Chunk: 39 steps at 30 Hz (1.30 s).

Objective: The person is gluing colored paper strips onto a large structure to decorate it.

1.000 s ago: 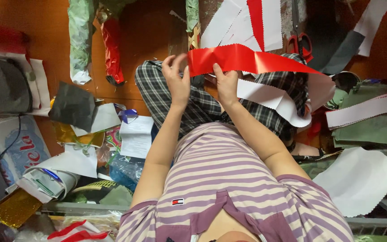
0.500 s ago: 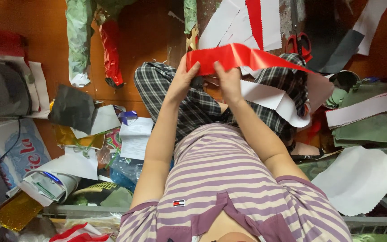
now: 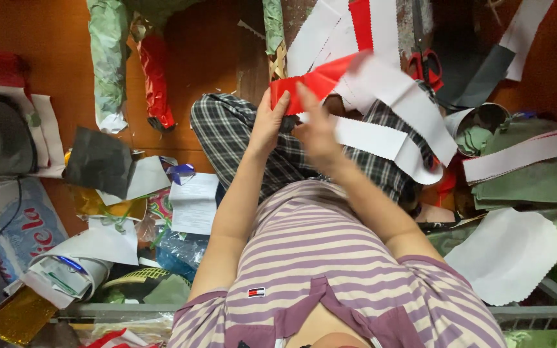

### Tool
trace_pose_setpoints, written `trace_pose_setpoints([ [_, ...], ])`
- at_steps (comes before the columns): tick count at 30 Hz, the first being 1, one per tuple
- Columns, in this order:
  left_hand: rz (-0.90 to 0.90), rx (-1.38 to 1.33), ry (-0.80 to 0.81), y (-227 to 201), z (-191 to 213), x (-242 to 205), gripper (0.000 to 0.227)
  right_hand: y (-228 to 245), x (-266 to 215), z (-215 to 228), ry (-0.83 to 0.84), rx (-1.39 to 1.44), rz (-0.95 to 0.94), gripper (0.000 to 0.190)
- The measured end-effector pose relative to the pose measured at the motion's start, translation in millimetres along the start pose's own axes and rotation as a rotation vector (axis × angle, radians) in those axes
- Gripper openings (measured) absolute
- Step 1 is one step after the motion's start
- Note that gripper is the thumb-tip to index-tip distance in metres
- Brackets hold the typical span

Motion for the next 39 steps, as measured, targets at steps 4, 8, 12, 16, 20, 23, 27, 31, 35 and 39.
trace_pose_setpoints([
  [4, -0.073, 0.057, 0.018, -7.1, 2.9, -5.9, 0.063, -43.2, 30.6, -44.7, -0.017, -0.548, 0.470, 0.080],
  [8, 0.145, -0.140, 0.101, -22.4, 2.7, -3.1, 0.084, -60.7, 51.5, -39.6, -0.176, -0.673, 0.396, 0.082],
  [12, 0.265, -0.099, 0.161, -16.4, 13.1, -2.9, 0.104, -55.1, 65.1, -35.1, -0.168, -0.345, 0.243, 0.086],
  [16, 0.364, -0.089, 0.208, -15.2, 10.3, -6.9, 0.107, -61.8, 84.6, -25.7, -0.229, -0.316, 0.140, 0.097],
  [20, 0.393, -0.033, 0.266, -31.9, -4.1, -14.6, 0.103, -76.4, 105.9, -8.7, -0.248, 0.128, -0.308, 0.107],
  [23, 0.293, 0.118, 0.203, -21.9, -6.3, -22.6, 0.098, -85.3, 105.9, -4.1, -0.183, 0.410, -0.390, 0.097],
  [27, -0.194, 0.462, -0.092, -8.2, 1.2, -30.9, 0.082, -95.0, 103.0, -3.6, -0.106, 0.682, -0.381, 0.061],
  [31, -0.335, 0.537, -0.312, -35.2, 17.0, -41.9, 0.077, -80.5, 102.7, -10.4, -0.028, 0.768, -0.422, 0.040],
  [35, -0.237, 0.396, -0.532, -14.8, 71.6, -36.9, 0.069, -91.1, 106.0, -7.1, -0.024, 0.749, -0.356, 0.037],
  [39, 0.032, 0.518, -0.126, 64.1, 121.9, -30.4, 0.056, -78.8, 104.1, -7.9, 0.006, 0.848, -0.432, 0.047],
])
Point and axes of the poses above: each hand's wrist, its own x-axis towards the middle knuckle, its own z-axis out of the back of the hand, y = z × x, the point moved 2 cm from there along x, towards the middle knuckle, and after that the axes turned 10 degrees about x, right-handed, at the moved point
